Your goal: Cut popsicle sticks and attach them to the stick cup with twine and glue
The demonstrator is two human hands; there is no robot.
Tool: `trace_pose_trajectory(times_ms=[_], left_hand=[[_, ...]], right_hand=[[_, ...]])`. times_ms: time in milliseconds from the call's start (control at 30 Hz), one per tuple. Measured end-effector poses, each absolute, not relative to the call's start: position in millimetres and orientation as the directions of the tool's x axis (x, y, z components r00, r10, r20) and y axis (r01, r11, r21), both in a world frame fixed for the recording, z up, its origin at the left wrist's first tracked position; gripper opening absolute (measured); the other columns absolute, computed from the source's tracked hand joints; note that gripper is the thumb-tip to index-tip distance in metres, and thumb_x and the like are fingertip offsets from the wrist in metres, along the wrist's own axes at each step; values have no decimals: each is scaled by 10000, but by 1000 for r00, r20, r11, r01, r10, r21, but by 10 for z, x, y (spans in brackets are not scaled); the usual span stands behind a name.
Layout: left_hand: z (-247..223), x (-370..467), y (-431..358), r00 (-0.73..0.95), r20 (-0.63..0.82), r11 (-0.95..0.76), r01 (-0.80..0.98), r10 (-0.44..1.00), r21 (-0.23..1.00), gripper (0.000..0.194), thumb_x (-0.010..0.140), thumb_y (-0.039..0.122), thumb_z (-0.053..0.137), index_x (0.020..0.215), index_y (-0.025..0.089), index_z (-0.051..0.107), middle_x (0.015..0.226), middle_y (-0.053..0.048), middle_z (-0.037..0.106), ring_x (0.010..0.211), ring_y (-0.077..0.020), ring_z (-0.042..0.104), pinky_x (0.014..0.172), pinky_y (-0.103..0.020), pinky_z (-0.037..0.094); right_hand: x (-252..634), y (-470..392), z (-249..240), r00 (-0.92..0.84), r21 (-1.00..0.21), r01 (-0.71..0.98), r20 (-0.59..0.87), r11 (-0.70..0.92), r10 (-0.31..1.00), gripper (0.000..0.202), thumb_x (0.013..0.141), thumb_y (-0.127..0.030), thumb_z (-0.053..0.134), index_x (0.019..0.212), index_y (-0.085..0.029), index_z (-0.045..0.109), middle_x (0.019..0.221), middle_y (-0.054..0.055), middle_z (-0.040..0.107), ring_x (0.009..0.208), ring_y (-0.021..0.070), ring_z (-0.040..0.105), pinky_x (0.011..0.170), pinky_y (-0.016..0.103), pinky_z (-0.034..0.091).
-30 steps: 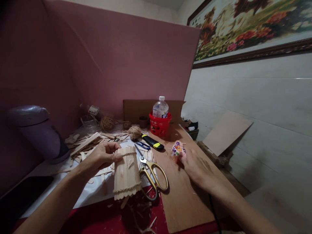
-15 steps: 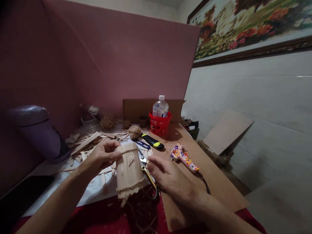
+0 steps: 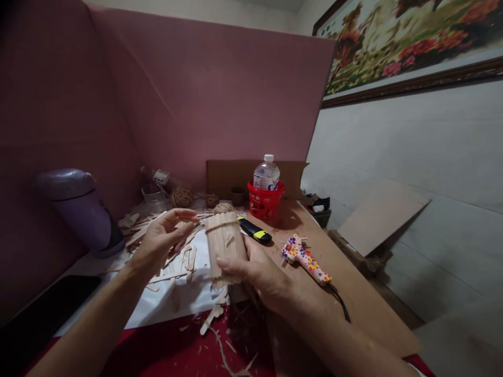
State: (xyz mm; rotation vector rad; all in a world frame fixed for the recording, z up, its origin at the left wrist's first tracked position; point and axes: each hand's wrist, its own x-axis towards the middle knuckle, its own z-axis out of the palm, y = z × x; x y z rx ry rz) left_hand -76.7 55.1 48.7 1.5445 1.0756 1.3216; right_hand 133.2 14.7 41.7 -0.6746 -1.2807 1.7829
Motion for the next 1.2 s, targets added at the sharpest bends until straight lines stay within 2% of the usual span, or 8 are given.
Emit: trace_pose_trajectory(times_ms=[133,300,433,833,933,1000,1100,1200], left_hand=[[413,-832,629,191,172,-248,512,966,822,79,651,225,660,636,158,619,606,4,590,540,-107,494,504,-210,357],[351,-913,591,421,-38,-316,734,906,601,148,584,108,561,615,181,685,608,-14,654,593,-153,553,533,-228,345],[411,-922,524,470,-107,-376,804,876,460,169,597,133,573,672,191,713,684,-32,687,632,-161,560,564,-234,348],[377,-724,463,485,-172,-399,837,857,375,138,532,88,565,572,186,654,575,-12,627,553,-144,491,511,-247,289],[360,-766,489,472,-151,-366,817,869,445,129,574,105,541,586,172,651,597,-21,631,565,-147,510,517,-247,318],[368,-781,518,450,-132,-283,736,883,614,76,599,131,567,595,163,636,590,-12,615,557,-138,510,512,-240,329],[396,-771,558,370,-105,-68,425,923,903,85,598,184,678,635,151,609,566,15,580,532,-110,498,522,-233,351],[418,-741,567,286,-86,49,134,955,990,189,569,201,760,689,139,629,603,15,602,539,-96,512,543,-233,378]], right_hand=[[1466,255,385,-457,-965,-249,43,-82,888,719,672,-337,714,1303,-168,414,1183,141,595,1076,338,571,889,439,488],[1554,251,329,-416,-968,-240,35,-73,909,701,704,-380,673,1316,-164,404,1201,141,588,1087,327,566,883,427,497],[1559,228,324,-396,-947,-298,10,-118,918,722,671,-354,712,1292,-156,403,1235,149,565,1116,308,549,913,416,476],[1561,216,332,-407,-931,-342,23,-129,913,662,670,-327,722,1245,-171,433,1176,129,601,1069,294,575,889,398,472],[1564,210,338,-415,-934,-333,22,-130,909,659,674,-339,714,1251,-180,440,1165,121,605,1061,296,578,892,404,470],[1563,206,334,-403,-935,-334,23,-123,915,638,675,-335,712,1236,-177,452,1153,121,609,1063,298,575,887,404,472],[1555,204,313,-398,-930,-349,35,-116,917,610,678,-329,713,1211,-168,465,1156,127,605,1081,302,564,886,403,476],[1544,209,281,-409,-924,-359,28,-132,912,634,680,-330,716,1233,-171,450,1165,128,603,1070,298,575,894,412,475]])
